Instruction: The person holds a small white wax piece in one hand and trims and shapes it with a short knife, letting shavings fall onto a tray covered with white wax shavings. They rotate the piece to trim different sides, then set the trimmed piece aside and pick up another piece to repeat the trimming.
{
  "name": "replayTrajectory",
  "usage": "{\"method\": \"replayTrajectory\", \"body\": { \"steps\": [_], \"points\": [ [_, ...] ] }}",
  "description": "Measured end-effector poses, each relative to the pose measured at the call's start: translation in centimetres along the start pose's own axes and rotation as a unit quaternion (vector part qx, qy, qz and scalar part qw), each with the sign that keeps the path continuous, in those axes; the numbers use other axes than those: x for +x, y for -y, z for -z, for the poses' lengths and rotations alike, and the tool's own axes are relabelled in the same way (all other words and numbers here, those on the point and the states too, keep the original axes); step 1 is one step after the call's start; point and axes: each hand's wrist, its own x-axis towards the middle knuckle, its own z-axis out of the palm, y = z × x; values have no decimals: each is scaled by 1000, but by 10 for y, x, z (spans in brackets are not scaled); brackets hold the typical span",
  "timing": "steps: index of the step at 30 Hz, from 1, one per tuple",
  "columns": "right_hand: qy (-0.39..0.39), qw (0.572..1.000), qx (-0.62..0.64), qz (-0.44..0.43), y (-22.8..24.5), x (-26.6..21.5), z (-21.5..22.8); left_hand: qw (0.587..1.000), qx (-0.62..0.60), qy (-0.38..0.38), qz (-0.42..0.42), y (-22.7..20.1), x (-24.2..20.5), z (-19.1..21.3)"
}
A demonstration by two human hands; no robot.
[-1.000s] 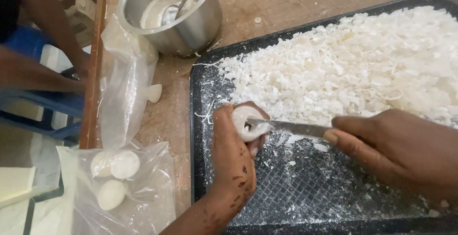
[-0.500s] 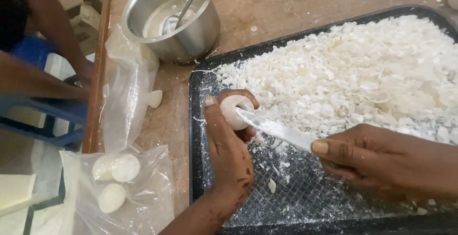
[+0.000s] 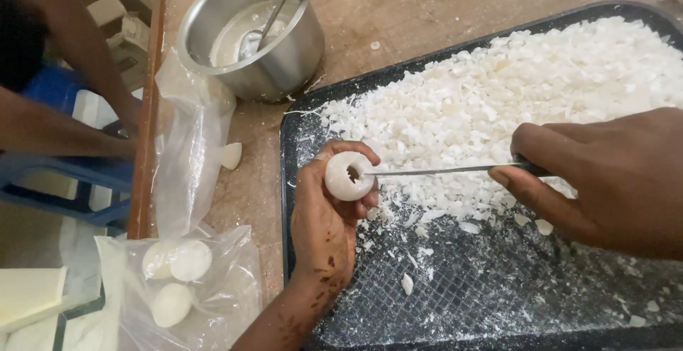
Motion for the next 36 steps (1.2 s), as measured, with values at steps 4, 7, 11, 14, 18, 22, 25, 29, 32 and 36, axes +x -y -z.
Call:
{"method": "replayTrajectory", "body": {
  "steps": [4, 7, 11, 14, 18, 22, 25, 29, 32, 36],
  "points": [
    [32, 999, -43, 3, 7, -2, 4, 995, 92, 39, -8, 3, -3, 0],
    [-12, 998, -47, 32, -5, 4, -16, 986, 149, 65, 25, -7, -4, -5],
    [-135, 983, -32, 117, -23, 13, -40, 954, 255, 131, 82, -14, -2, 1],
    [-114, 984, -38, 131, -18, 11, -30, 956, 256, 125, 68, -13, -2, -2],
    [-202, 938, -59, 277, -11, 8, -33, 955, 274, 102, 50, -5, -4, -6],
    [-30, 987, -31, 152, 14, -3, -8, 979, 191, 59, -31, 7, -7, -13],
    [96, 992, 37, 78, 29, -10, 1, 985, 124, 55, -109, 24, -9, -11],
    [121, 960, 244, 67, 32, -8, -9, 982, 59, 26, -176, 37, -12, -16],
    [227, 918, 326, 15, 34, -5, -17, 974, 82, -18, -212, 50, -8, -21],
    [239, 793, 548, 115, 23, -3, -43, 967, 63, 21, -245, 44, -6, -26]
  ]
}}
